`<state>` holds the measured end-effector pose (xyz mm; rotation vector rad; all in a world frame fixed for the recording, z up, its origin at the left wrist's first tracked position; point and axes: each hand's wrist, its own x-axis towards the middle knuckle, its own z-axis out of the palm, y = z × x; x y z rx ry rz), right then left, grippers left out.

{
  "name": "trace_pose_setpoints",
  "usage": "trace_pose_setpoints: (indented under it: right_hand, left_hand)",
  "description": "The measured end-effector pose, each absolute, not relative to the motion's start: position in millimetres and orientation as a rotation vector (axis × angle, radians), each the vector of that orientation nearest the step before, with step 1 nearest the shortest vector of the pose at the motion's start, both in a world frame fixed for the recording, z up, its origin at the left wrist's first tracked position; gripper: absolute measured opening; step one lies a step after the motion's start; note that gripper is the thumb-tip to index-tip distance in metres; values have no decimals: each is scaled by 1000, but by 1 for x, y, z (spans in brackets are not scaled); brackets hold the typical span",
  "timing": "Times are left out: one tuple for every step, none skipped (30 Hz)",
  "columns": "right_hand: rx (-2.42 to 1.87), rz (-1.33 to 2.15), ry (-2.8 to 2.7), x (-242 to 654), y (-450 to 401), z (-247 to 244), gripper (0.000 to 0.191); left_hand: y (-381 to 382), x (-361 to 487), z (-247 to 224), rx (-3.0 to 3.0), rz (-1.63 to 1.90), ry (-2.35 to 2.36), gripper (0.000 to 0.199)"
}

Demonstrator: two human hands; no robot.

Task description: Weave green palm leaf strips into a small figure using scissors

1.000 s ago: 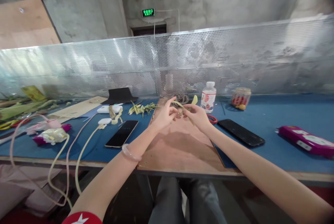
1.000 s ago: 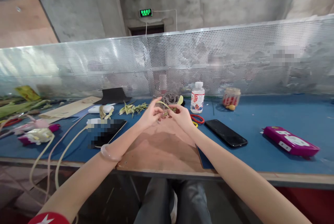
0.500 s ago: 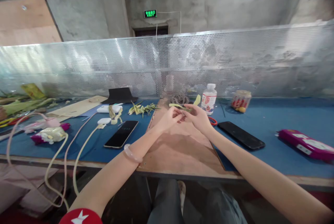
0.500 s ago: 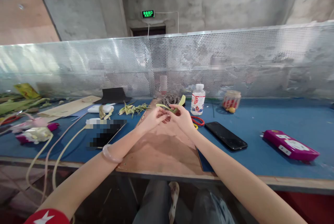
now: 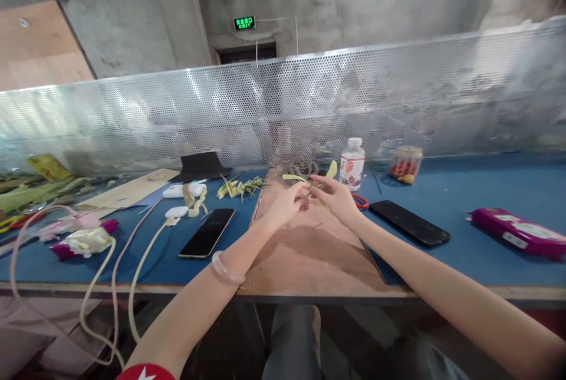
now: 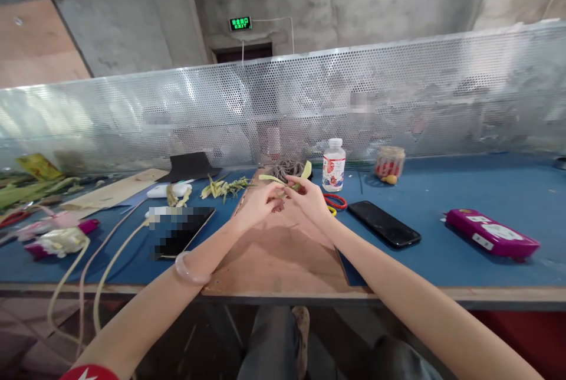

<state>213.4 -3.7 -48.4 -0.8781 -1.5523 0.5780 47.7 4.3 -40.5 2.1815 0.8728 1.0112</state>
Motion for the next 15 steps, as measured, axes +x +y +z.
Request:
trace_pose_setpoints:
  right_hand:
    - [-876, 593, -1549, 214, -2, -50, 42]
    - [-874, 603, -1546, 214, 0, -51, 43]
    - [-874, 605, -1544, 215, 1, -52, 44]
    - [-876, 599, -1546, 216, 3, -53, 44]
    - [-883, 584, -1557, 217, 5, -53, 44]
    - [-897, 557, -1578, 218, 6, -54, 43]
    - [-913, 515, -1606, 219, 7, -54, 41]
    - [-925, 463, -1644, 220, 8, -55, 39]
    - [-931, 407, -1687, 221, 9, -55, 38]
    - [-926, 350, -1728, 222, 9, -56, 38]
    - [-910, 301, -1766, 223, 10, -57, 39]
    - [-889, 267, -1798, 223, 11, -58, 41]
    - [-870, 245, -1827, 223, 12, -60, 42]
    - [-858, 231, -1848, 223, 13, -61, 43]
    - [-851, 218, -1860, 223, 14, -62, 44]
  left_hand:
    - [4, 47, -40, 2201, 1006, 886, 35]
    - [4, 47, -40, 2215, 998, 893, 36]
    - [3, 47, -39, 2217, 986, 889, 37]
    - [3, 47, -40, 2204, 972, 873, 38]
    - [3, 47, -40, 2178, 959, 852, 39]
    - [4, 48, -41, 2146, 949, 829, 40]
    - [5, 49, -42, 2112, 943, 811, 41]
    - [7, 50, -43, 2081, 943, 800, 40]
    - [9, 51, -44, 2054, 954, 797, 38]
    - [12, 52, -44, 2019, 967, 804, 36]
    - [14, 53, -44, 1977, 989, 826, 34]
    - [16, 53, -44, 1936, 1017, 852, 32]
    - [18, 53, -43, 1910, 1032, 877, 31]
    - [19, 53, -43, 1899, 1026, 894, 31]
    - [20, 53, -42, 1901, 1010, 903, 32]
